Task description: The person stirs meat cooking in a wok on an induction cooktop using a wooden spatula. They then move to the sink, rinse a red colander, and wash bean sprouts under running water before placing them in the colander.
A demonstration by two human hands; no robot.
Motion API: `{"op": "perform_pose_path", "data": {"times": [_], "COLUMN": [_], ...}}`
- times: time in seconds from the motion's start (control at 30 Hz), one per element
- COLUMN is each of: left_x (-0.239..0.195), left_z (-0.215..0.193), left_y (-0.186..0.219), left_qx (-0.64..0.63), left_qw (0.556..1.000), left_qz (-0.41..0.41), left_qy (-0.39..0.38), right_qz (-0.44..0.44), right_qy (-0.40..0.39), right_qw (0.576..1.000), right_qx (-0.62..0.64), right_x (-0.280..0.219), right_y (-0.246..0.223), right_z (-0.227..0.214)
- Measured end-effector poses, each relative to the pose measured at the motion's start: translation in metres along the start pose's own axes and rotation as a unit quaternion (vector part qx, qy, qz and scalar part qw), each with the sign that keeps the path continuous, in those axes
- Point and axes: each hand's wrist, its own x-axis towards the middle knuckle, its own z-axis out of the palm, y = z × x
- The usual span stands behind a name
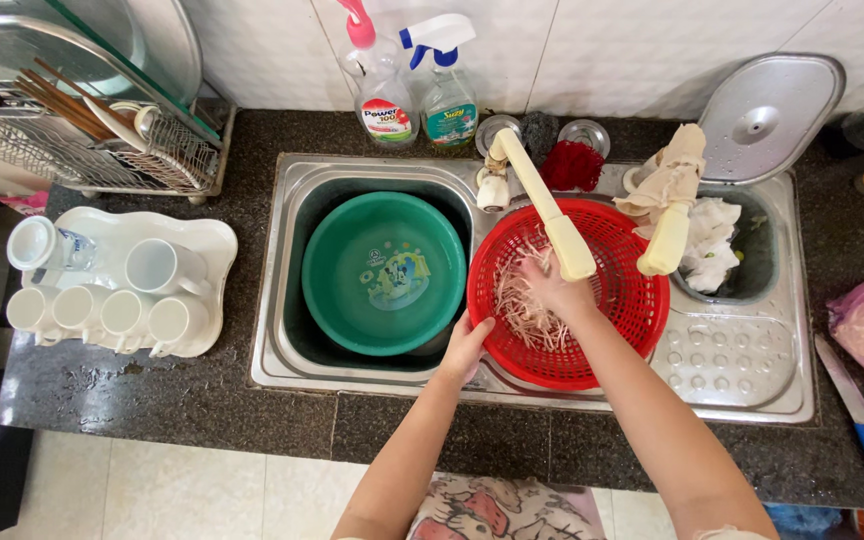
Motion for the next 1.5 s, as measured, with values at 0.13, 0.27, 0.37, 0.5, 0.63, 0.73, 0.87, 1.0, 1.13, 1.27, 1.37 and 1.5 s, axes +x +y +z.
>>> {"op": "perform_pose_path", "data": {"times": [0.13,0.27,0.37,0.5,0.63,0.73,0.87,1.0,1.13,1.27,1.37,1.5], "left_x": [0.0,-0.001,-0.001,-0.001,0.003,0.004,0.001,-0.001,0.002,0.006,0.007,0.003], "left_z": [0.001,0.004,0.005,0.004,0.002,0.0,0.002,0.004,-0.001,-0.006,-0.008,-0.006], "left_y": [0.002,0.002,0.004,0.002,-0.002,0.0,0.002,0.006,0.002,-0.004,-0.004,-0.001], "left_qx": [-0.028,-0.019,-0.012,-0.016,0.025,0.0,-0.025,-0.025,-0.012,-0.028,-0.03,-0.029], "left_qw": [0.999,1.0,1.0,1.0,0.999,1.0,0.999,0.999,0.999,0.999,0.999,0.999], "left_qz": [0.012,0.015,0.014,0.015,0.041,0.01,-0.021,-0.02,-0.033,-0.016,-0.028,-0.026], "left_qy": [-0.011,-0.015,-0.012,-0.002,0.002,0.018,0.021,0.02,0.025,0.0,0.003,0.004], "right_qz": [0.101,-0.148,-0.02,0.009,-0.047,0.035,0.119,0.155,0.033,-0.102,-0.293,-0.378], "right_qy": [-0.139,-0.205,-0.09,-0.068,0.016,-0.001,-0.1,-0.061,0.061,0.088,0.074,-0.078], "right_qw": [0.955,0.966,0.994,0.984,0.995,0.999,0.98,0.98,0.995,0.982,0.933,0.881], "right_qx": [0.243,0.056,0.05,-0.166,-0.09,0.042,0.127,0.113,-0.071,-0.131,-0.195,-0.275], "right_x": [-0.021,-0.032,-0.039,-0.067,-0.093,-0.084,-0.046,-0.009,-0.001,-0.015,-0.029,-0.057], "right_y": [-0.02,-0.01,-0.005,-0.009,-0.004,0.015,0.035,0.024,-0.004,-0.036,-0.049,-0.03], "right_z": [-0.018,-0.042,-0.048,-0.014,0.049,0.071,0.062,0.027,0.002,-0.001,0.008,0.011]}}
